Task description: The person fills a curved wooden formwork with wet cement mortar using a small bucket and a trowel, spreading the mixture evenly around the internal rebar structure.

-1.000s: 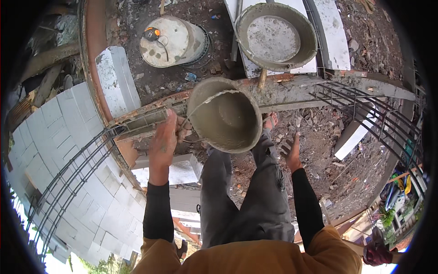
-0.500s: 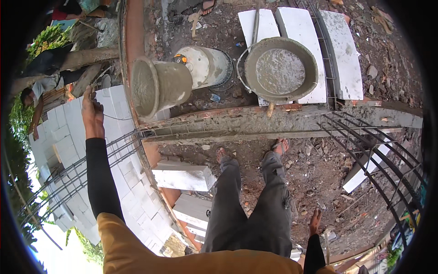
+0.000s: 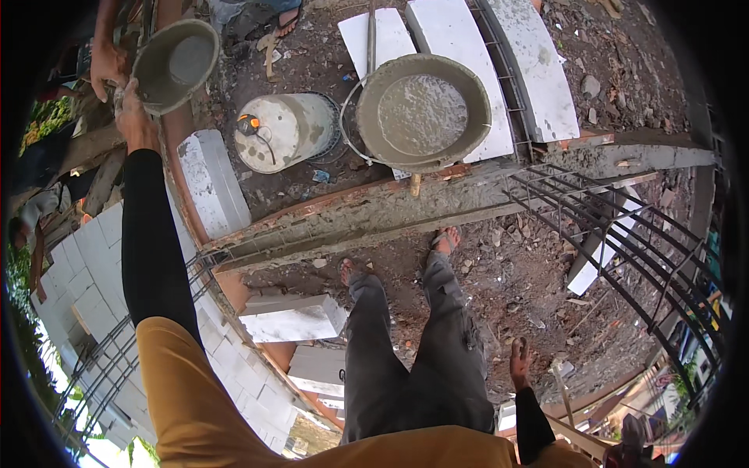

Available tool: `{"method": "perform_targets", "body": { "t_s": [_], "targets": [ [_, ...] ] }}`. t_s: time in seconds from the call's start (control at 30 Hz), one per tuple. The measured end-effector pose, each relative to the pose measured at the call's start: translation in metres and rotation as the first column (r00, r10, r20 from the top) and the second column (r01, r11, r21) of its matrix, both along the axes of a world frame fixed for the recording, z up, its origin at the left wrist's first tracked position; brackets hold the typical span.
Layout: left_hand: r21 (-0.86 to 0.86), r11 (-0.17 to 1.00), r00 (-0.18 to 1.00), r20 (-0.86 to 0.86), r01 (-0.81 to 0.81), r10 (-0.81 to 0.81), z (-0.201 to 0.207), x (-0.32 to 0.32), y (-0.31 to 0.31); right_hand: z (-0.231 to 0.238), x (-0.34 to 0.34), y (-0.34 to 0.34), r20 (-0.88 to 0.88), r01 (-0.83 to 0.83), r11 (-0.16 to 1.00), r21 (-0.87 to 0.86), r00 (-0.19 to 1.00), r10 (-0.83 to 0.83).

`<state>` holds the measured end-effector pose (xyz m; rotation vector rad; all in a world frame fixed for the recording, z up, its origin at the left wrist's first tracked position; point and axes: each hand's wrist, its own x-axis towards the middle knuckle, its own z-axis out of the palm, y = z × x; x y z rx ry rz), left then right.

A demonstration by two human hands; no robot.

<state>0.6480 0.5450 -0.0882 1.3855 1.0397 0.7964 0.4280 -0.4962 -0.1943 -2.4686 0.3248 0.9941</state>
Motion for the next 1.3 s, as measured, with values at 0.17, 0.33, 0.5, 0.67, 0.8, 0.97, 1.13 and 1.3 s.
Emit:
{"method": "perform_targets", "body": {
  "t_s": [0.17, 0.33, 0.5, 0.67, 0.8, 0.97, 1.13, 1.3],
  "targets": [
    [-0.603, 0.797, 0.847, -0.441, -0.036, -0.296, -0.127, -0.002, -0.226, -0.003, -0.021, -0.007, -0.025, -0.403, 0.894, -0.196, 0.913, 0.407],
    [-0.671, 0.73, 0.949, -0.13, 0.129, -0.288, -0.152, 0.038, -0.35, 0.002, -0.004, -0.006, -0.152, 0.348, 0.935, 0.07, 0.93, -0.335],
    [-0.699, 0.653, 0.95, 0.128, 0.291, -0.285, -0.067, 0.06, -0.404, 0.022, 0.041, 0.037, -0.233, 0.416, 0.906, 0.083, 0.892, -0.388],
    [-0.699, 0.67, 0.963, 0.109, 0.25, -0.246, -0.012, -0.012, -0.44, 0.055, 0.096, 0.126, -0.189, 0.486, 0.864, 0.131, 0.868, -0.459],
    [-0.684, 0.703, 0.97, 0.028, 0.195, -0.242, 0.062, -0.036, -0.461, 0.019, 0.102, 0.124, -0.04, 0.081, 0.996, 0.034, 0.996, -0.08],
    [-0.686, 0.707, 0.902, -0.179, 0.171, -0.392, 0.109, -0.092, -0.48, -0.006, 0.131, 0.233, -0.495, 0.574, 0.672, 0.467, 0.8, -0.339],
    [-0.675, 0.696, 0.742, -0.331, 0.245, -0.583, 0.085, -0.16, -0.485, -0.002, 0.076, 0.338, -0.752, 0.851, 0.35, 0.391, 0.515, -0.411],
    [-0.685, 0.65, 0.527, -0.439, 0.328, -0.728, 0.065, -0.213, -0.477, -0.003, 0.022, 0.351, -0.539, 0.758, 0.608, 0.236, 0.622, -0.567]
  ]
}}
